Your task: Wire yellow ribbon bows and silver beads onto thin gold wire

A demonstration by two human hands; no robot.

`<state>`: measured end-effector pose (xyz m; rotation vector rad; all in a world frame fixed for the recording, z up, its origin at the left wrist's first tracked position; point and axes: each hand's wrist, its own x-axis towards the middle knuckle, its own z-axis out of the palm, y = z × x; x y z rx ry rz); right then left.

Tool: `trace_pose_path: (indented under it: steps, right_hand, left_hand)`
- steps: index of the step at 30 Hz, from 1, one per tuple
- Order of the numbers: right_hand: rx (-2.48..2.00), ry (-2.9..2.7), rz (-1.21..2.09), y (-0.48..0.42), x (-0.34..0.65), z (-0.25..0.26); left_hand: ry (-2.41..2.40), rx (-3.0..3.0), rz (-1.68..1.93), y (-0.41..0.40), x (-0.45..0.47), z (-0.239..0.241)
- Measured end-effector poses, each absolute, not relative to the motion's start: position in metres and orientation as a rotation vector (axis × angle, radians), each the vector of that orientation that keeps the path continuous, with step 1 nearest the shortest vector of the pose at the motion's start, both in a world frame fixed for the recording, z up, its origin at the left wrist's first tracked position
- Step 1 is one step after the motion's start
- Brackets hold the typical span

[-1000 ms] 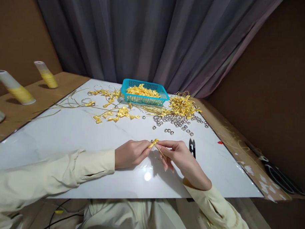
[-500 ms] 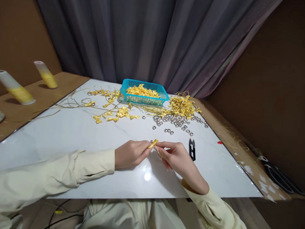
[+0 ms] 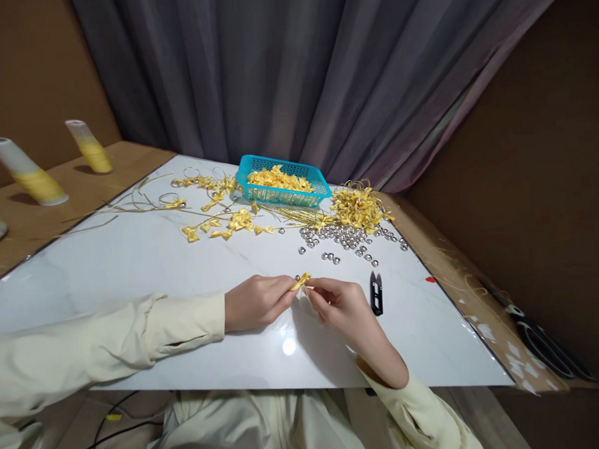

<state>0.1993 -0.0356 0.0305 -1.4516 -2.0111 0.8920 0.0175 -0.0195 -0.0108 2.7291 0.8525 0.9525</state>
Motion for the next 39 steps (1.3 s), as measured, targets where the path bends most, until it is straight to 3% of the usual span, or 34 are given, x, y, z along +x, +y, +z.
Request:
trace_pose_path:
  steps: [16,26,39]
  right_hand:
    - [-1.414,-1.862,1.312,-0.0335,0.1948,0.0357]
    - [-1.409,-1.862,1.315,-0.0336,0.1942,0.0362]
    - [-1.474,-2.372,0.385,-0.0416,0.1951,0.0363]
  left_hand:
    - [0.833,2.716,0.955,-0.0196,0.0172,-0.0114]
    - [0.843,2.725,0.946,-0.0194,0.0169,-0.0115]
    - [0.833,2.752,0.988,-0.0192,0.0177,-0.0110]
